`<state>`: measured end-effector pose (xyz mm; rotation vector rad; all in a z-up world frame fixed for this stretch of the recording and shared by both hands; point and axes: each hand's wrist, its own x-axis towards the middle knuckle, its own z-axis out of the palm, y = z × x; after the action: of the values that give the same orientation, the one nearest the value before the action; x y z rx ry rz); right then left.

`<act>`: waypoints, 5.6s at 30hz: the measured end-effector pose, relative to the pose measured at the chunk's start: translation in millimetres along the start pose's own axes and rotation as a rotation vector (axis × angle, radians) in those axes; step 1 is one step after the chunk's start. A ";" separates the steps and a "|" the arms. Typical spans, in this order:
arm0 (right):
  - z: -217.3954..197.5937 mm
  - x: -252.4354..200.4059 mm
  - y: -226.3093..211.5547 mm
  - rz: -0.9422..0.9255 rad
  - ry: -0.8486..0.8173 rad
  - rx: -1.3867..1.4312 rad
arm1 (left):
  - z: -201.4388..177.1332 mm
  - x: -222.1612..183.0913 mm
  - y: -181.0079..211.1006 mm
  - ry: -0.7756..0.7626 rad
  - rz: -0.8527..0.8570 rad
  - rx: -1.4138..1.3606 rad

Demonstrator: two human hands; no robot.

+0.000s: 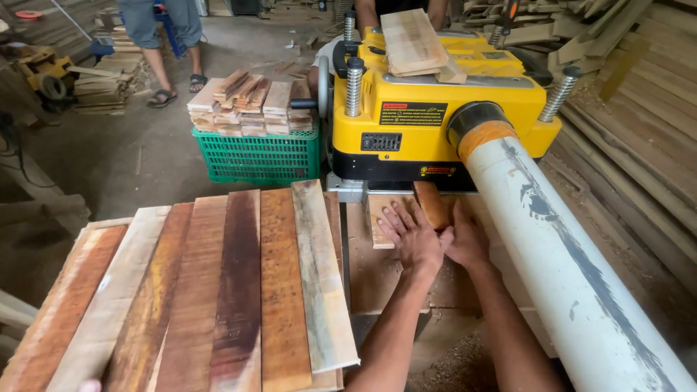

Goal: Feeding wooden boards into a thickness planer machine to smooth their surfaces.

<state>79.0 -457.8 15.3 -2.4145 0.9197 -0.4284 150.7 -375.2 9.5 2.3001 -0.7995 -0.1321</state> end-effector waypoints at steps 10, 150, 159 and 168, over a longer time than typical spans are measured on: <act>5.1 3.1 1.0 -0.191 -0.089 -0.238 | -24.0 -15.0 -5.5 -0.092 0.092 0.031; 62.7 -128.2 10.0 -0.199 0.099 0.333 | -27.3 -140.5 -46.1 -0.152 0.151 0.016; 59.0 -218.2 -16.1 -0.266 0.254 0.438 | -47.2 -212.8 -52.2 -0.119 0.160 -0.464; -8.1 -249.3 -126.3 -0.568 0.352 0.432 | -179.2 -260.5 -22.2 0.194 0.342 -0.627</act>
<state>-38.1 -209.3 67.0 -2.1871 0.2031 -1.1576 6.3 -107.7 99.3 1.5426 -0.8853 -0.0004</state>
